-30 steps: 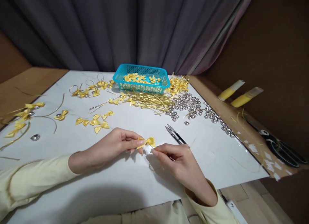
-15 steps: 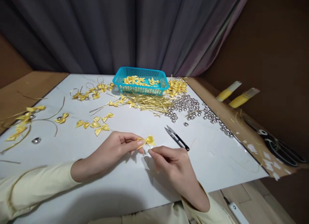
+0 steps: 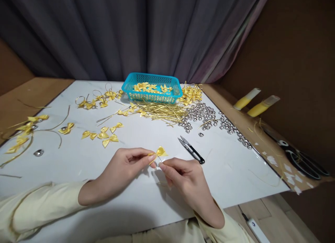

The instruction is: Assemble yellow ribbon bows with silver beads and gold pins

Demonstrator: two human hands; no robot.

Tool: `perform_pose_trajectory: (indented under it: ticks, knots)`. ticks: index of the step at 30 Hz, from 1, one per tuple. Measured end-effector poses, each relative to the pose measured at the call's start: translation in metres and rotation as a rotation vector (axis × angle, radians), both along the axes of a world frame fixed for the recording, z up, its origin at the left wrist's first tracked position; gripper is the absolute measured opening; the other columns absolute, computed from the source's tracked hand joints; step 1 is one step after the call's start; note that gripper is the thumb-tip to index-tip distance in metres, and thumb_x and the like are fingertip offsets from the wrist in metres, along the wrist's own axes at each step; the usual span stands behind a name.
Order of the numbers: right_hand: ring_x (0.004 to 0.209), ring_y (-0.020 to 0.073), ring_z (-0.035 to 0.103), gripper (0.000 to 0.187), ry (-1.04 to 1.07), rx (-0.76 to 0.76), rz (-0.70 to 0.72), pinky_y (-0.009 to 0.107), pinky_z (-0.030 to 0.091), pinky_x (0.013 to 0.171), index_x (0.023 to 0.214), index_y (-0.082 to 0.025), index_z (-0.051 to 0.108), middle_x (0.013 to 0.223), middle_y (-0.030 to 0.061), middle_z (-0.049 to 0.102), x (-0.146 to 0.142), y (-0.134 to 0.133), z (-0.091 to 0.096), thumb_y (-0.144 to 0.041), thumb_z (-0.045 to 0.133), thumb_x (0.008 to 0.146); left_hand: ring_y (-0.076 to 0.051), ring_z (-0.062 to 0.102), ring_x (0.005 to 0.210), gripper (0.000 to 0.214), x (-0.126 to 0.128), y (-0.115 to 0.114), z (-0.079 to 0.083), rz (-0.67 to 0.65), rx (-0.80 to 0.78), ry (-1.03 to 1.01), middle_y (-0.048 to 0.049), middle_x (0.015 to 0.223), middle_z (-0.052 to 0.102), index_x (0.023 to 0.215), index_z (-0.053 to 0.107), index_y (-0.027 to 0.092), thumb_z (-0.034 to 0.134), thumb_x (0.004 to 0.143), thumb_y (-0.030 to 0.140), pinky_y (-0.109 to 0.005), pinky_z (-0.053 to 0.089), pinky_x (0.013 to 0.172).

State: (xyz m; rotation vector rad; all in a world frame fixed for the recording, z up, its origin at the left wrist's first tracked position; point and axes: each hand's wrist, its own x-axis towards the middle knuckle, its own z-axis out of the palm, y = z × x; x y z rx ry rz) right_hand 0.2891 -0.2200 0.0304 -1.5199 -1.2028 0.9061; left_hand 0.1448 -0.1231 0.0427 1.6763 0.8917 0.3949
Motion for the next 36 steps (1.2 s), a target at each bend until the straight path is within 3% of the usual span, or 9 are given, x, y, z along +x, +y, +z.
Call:
perform_pose_trajectory:
  ticks: [12,25,36]
  knots:
    - [0.039,0.0056,0.031,0.031,0.013,-0.029,-0.004,0.019,0.026,0.04,0.053,-0.011,0.062,0.04,-0.0034,0.043,-0.003,0.002,-0.003,-0.023,0.054,0.081,-0.015,0.056,0.068,0.025,-0.005,-0.002,-0.012,-0.006,-0.028,-0.034,-0.0023,0.072,0.07,0.069,0.069,0.017,0.057,0.079,0.036,-0.021,0.044,0.06]
    - [0.039,0.0052,0.032,0.029,0.047,-0.056,-0.004,0.019,0.026,0.04,0.054,-0.011,0.062,0.04,-0.0035,0.044,-0.002,0.002,-0.004,-0.023,0.055,0.08,-0.012,0.061,0.071,0.018,-0.007,0.003,-0.018,-0.105,0.06,-0.157,0.0006,0.073,0.07,0.072,0.07,0.016,0.058,0.082,0.026,-0.017,0.046,0.067]
    - [0.038,0.0048,0.03,0.027,0.015,0.06,-0.049,0.019,0.027,0.039,0.059,-0.012,0.063,0.043,-0.004,0.045,-0.003,0.001,-0.004,-0.023,0.055,0.082,-0.01,0.05,0.067,0.02,-0.003,0.014,-0.016,-0.105,-0.428,-0.225,0.0001,0.071,0.063,0.071,0.068,0.014,0.065,0.078,0.033,-0.019,0.039,0.062]
